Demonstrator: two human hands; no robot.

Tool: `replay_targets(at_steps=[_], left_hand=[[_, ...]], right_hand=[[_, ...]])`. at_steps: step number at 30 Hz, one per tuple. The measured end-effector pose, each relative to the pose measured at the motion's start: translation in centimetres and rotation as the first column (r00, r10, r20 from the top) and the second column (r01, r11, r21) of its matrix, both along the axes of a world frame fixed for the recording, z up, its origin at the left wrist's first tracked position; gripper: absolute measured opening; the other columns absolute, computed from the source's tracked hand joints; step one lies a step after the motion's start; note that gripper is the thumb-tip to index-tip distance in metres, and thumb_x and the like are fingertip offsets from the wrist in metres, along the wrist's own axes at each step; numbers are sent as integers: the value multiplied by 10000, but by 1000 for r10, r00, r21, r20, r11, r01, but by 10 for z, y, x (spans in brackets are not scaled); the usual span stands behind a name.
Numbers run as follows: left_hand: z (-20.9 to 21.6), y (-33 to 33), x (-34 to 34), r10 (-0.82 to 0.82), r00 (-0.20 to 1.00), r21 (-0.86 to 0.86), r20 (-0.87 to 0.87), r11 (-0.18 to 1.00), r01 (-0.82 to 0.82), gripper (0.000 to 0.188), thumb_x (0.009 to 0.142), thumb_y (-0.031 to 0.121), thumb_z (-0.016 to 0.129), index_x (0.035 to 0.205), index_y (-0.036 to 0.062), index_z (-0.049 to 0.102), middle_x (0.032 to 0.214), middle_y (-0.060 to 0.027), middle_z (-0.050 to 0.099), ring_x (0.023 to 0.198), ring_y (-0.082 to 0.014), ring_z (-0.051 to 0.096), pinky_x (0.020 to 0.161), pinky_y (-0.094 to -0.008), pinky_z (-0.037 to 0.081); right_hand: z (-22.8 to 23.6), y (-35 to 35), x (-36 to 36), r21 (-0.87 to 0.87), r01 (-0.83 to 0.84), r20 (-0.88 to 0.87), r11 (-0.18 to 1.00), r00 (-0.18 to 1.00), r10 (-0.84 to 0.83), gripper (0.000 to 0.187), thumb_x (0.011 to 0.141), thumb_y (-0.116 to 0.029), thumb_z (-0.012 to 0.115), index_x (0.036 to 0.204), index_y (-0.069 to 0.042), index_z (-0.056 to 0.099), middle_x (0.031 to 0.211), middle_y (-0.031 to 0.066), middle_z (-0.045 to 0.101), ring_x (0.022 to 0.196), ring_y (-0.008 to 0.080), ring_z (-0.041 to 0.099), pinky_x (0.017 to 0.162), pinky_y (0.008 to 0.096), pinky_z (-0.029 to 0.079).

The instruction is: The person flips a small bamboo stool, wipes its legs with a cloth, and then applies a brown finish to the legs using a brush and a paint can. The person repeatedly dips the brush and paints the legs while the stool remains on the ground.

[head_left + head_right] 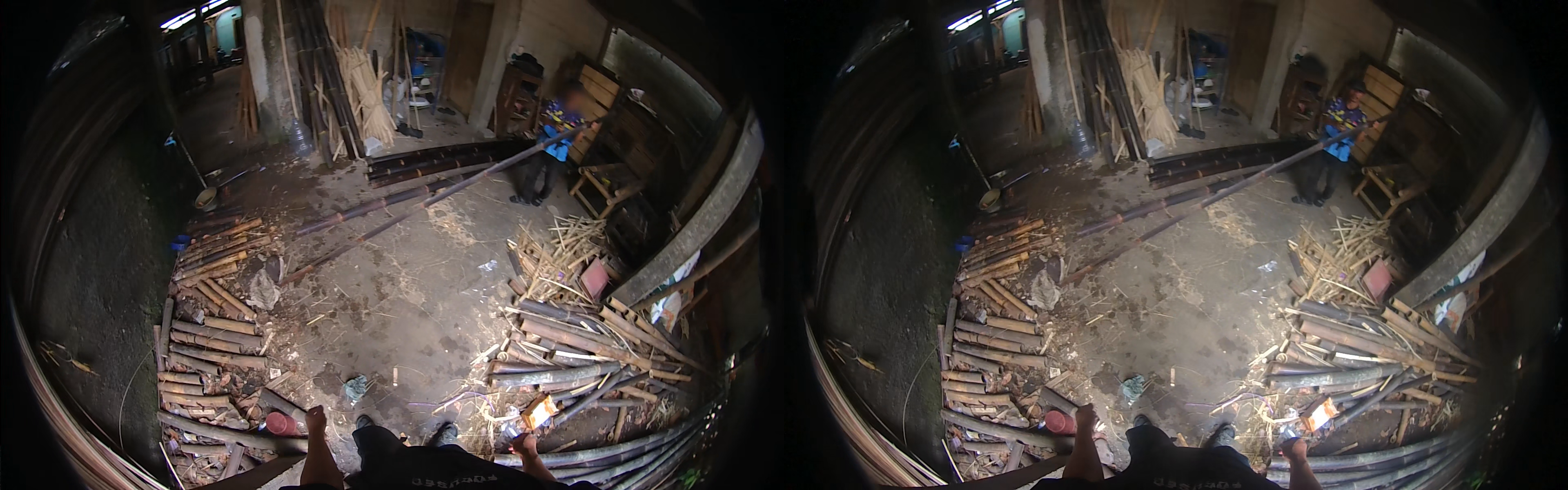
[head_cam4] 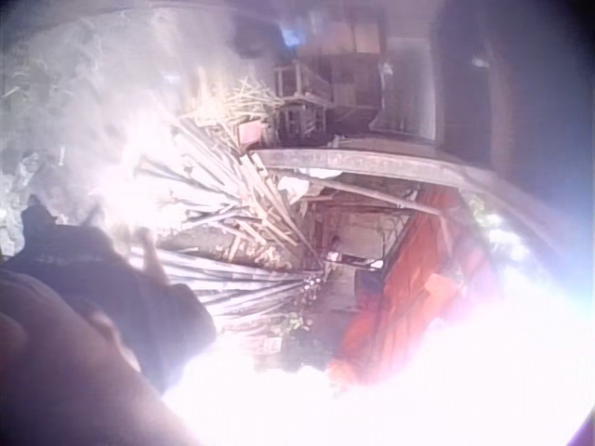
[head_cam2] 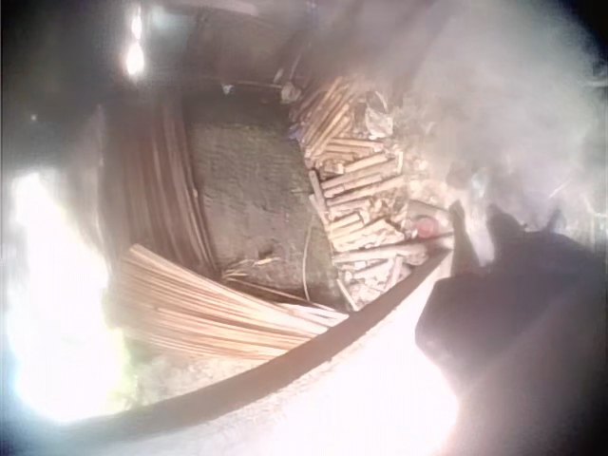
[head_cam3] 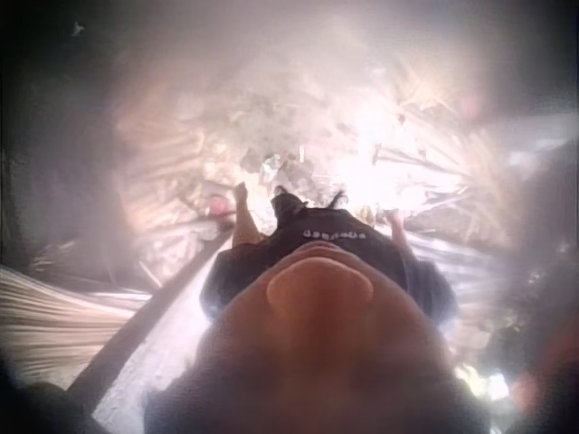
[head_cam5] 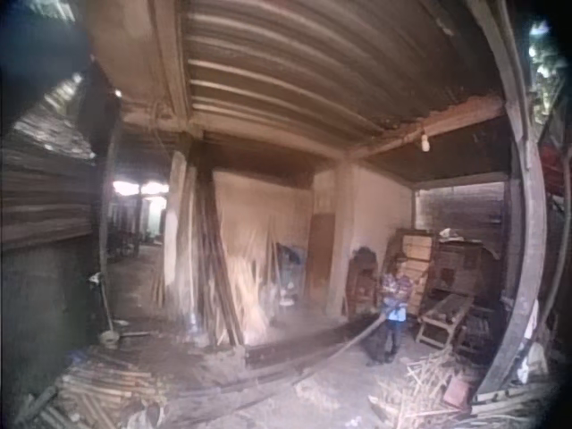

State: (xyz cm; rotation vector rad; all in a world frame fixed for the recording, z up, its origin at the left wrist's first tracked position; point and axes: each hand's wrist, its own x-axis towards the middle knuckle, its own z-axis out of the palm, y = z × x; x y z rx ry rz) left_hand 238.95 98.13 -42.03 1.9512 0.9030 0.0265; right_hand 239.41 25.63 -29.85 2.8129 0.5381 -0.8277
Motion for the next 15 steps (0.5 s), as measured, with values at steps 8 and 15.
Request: replay_targets(at_steps=[8, 15], left_hand=[[41, 91, -143, 773, 557, -294, -305, 480, -827, 317, 916, 393, 529, 897, 85, 601, 680, -43, 573, 512, -186, 495, 498, -376, 408], [63, 13, -164, 942, 225, -378, -250, 119, -918, 288, 908, 356, 602, 1016, 89, 620, 721, -35, 568, 596, -171, 539, 488, -327, 415]], right_hand=[[47, 209, 151, 461, 468, -79, 754, 868, -491, 162, 794, -227, 655, 734, -80, 686, 823, 219, 682, 820, 390, 674, 748, 455, 546], [22, 300, 277, 410, -68, -91, 910, 989, 115, 313, 835, -351, 664, 866, -42, 697, 917, 192, 693, 921, 365, 658, 842, 446, 520]])
